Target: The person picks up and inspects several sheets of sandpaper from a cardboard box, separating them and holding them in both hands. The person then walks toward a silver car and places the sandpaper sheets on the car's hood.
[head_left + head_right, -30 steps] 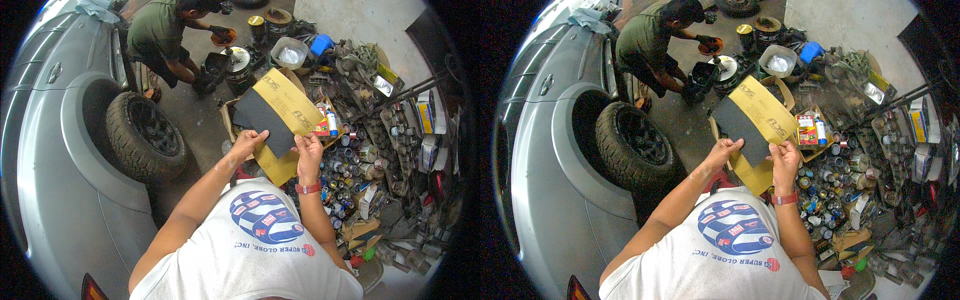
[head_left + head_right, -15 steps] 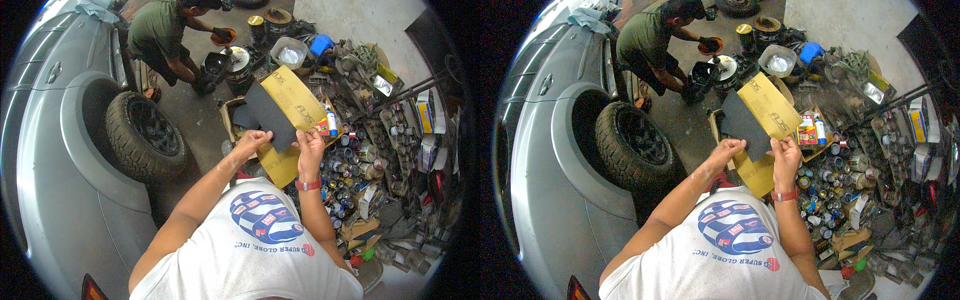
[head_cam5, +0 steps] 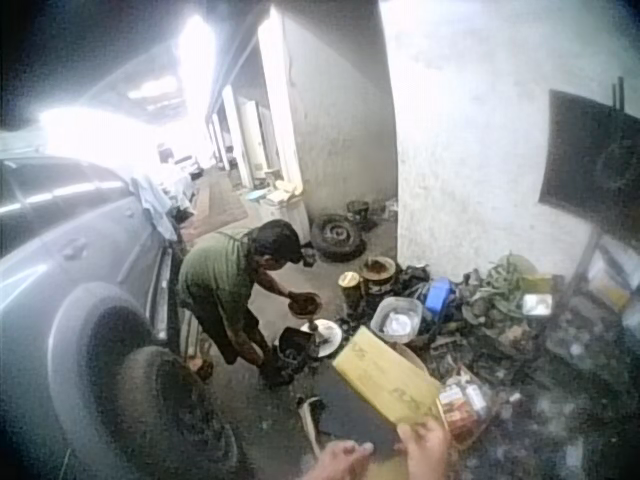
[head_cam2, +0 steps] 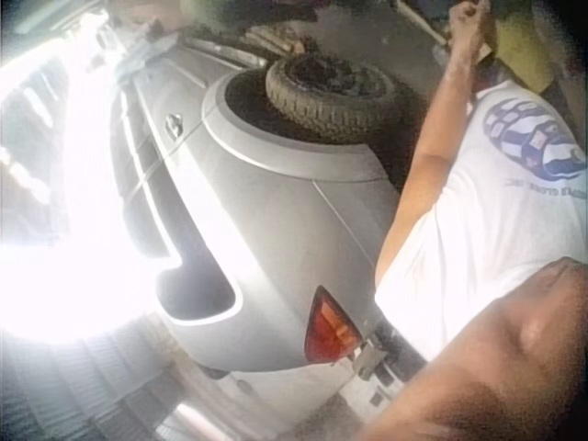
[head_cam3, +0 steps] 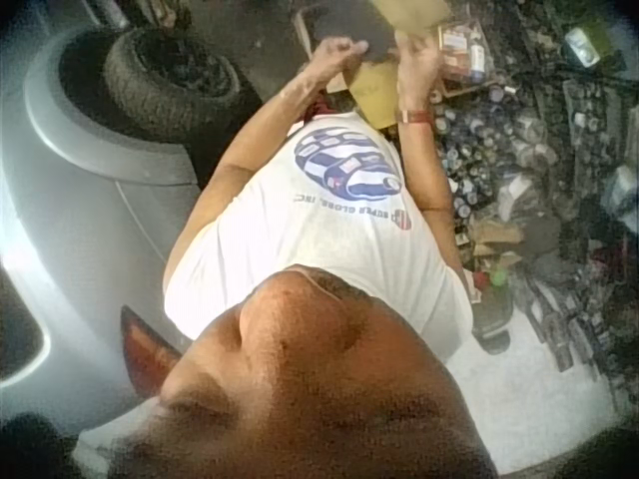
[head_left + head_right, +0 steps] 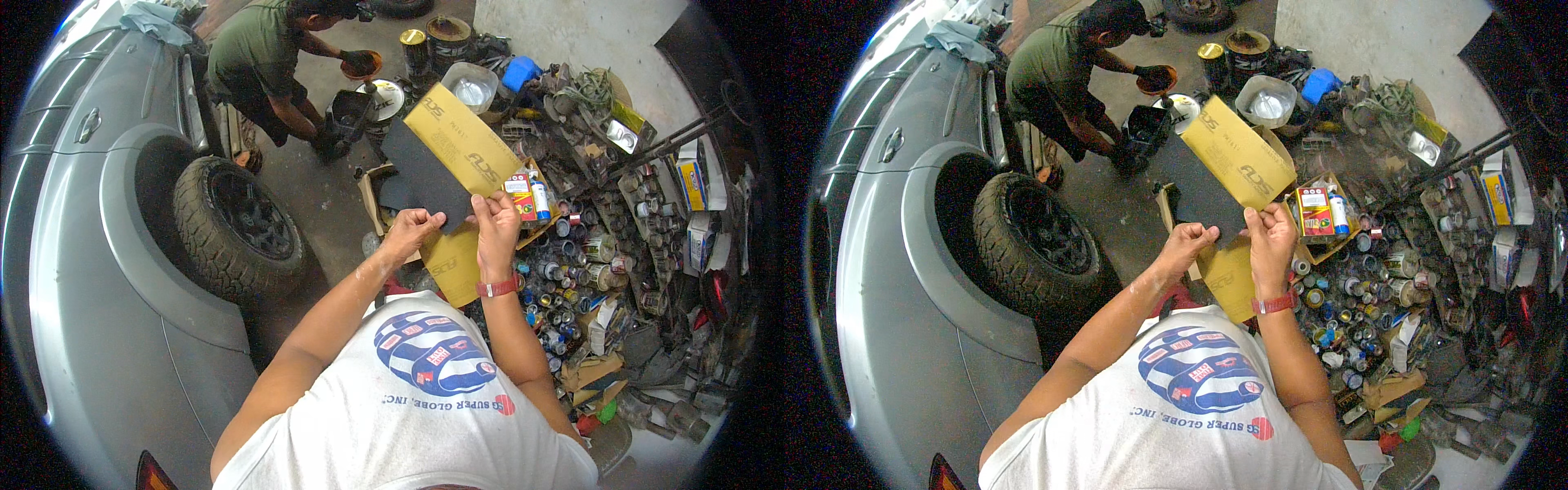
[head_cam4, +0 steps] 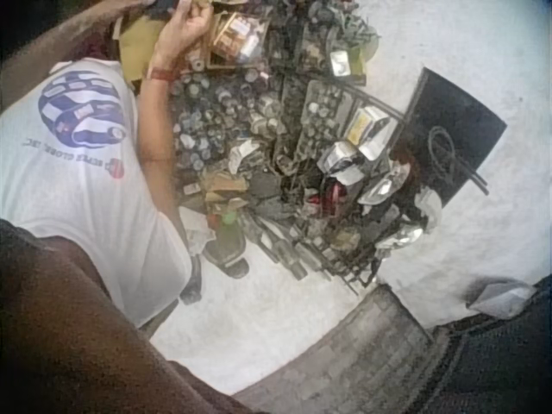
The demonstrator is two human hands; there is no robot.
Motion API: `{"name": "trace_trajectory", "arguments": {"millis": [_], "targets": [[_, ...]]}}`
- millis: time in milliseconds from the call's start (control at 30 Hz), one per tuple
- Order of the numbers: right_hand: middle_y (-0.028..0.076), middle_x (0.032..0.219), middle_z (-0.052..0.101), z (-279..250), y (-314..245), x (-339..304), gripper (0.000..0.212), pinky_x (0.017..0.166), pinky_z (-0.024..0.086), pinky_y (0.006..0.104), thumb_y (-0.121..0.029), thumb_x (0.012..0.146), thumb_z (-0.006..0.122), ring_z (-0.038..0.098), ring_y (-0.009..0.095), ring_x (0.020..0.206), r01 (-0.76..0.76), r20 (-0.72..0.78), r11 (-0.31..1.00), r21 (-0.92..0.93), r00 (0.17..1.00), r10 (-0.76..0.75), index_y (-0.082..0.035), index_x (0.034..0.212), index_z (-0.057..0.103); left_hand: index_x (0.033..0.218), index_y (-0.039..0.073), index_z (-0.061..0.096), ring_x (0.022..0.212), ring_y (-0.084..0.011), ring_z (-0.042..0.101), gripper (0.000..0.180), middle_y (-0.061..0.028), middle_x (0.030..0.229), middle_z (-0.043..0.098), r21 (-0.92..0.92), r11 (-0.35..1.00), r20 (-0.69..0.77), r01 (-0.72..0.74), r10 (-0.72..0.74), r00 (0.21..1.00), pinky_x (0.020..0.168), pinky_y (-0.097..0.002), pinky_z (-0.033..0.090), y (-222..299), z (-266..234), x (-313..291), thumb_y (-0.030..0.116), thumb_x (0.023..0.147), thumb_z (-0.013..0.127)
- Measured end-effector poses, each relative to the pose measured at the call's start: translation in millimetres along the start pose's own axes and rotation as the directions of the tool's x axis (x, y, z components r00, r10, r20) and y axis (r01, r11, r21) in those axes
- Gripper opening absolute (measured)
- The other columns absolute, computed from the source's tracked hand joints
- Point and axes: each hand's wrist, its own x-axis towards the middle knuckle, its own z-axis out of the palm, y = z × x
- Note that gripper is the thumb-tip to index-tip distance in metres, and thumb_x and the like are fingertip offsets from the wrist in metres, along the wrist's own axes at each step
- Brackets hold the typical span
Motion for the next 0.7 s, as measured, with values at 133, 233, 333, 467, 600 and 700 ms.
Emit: {"name": "trace_trajectory", "arguments": {"millis": [133,233,333,467,600,700], "targets": [[0.006,0.097,0.076,5,-3,4,0.010,0.069,0.058,0.0229,-0.007,0.103,0.072,0.069,0.007,0.079,0.011,-0.006,1.000,-0.028,1.000,-0.012,-0.001,0.108,0.065,0.078,0.011,0.069,0.064,-0.0030,0.053,0.038,0.0073,0.071,0.066,0.016,1.000,-0.012,-0.010,0.010,1.000,0.059,-0.0257,0.042,6,3,-3,0.037,0.103,0.077],[0.007,0.093,0.077,5,-2,4,0.011,0.069,0.058,0.0278,-0.008,0.102,0.073,0.070,0.009,0.077,0.049,0.002,0.993,-0.108,0.999,-0.049,0.001,0.103,0.067,0.091,0.007,0.074,0.072,-0.0071,0.059,0.046,0.0023,0.080,0.071,0.205,0.979,-0.022,-0.003,0.008,1.000,0.069,-0.0285,0.048,0,-4,5,0.050,0.106,0.068],[0.011,0.088,0.077,4,-10,-9,0.013,0.069,0.058,0.0360,-0.010,0.100,0.075,0.072,0.015,0.075,0.227,0.108,0.842,-0.490,0.974,-0.199,0.001,0.100,0.070,0.121,0.003,0.074,0.089,-0.0151,0.064,0.073,-0.0053,0.103,0.074,-0.007,1.000,-0.101,0.025,-0.025,0.995,0.087,-0.0331,0.050,1,-14,11,0.070,0.107,0.049],[0.017,0.088,0.077,7,-17,-33,0.011,0.072,0.058,0.0416,-0.010,0.097,0.075,0.078,0.030,0.081,0.430,0.423,0.676,-0.599,0.886,-0.189,-0.002,0.104,0.075,0.152,0.007,0.059,0.124,-0.0234,0.058,0.102,-0.0064,0.139,0.067,-0.344,0.909,-0.060,0.234,-0.269,0.961,0.108,-0.0379,0.043,2,-64,17,0.090,0.097,0.037],[0.020,0.097,0.078,6,-7,-51,0.015,0.077,0.058,0.0372,-0.008,0.096,0.075,0.078,0.029,0.087,0.332,0.476,0.757,-0.563,0.879,-0.031,0.003,0.106,0.072,0.140,0.011,0.067,0.123,-0.0230,0.059,0.078,-0.0058,0.139,0.068,-0.346,0.926,-0.128,0.154,-0.209,0.969,0.106,-0.0395,0.043,-14,-83,23,0.077,0.101,0.051],[0.015,0.112,0.077,-8,25,-55,0.029,0.084,0.060,0.0328,-0.007,0.101,0.072,0.076,0.019,0.098,0.091,0.400,0.880,-0.465,0.909,0.117,0.002,0.127,0.064,0.141,0.012,0.065,0.123,-0.0253,0.062,0.065,-0.0077,0.139,0.068,-0.377,0.906,-0.086,0.192,-0.241,0.967,0.107,-0.0417,0.044,-21,-89,25,0.063,0.102,0.059]]}}
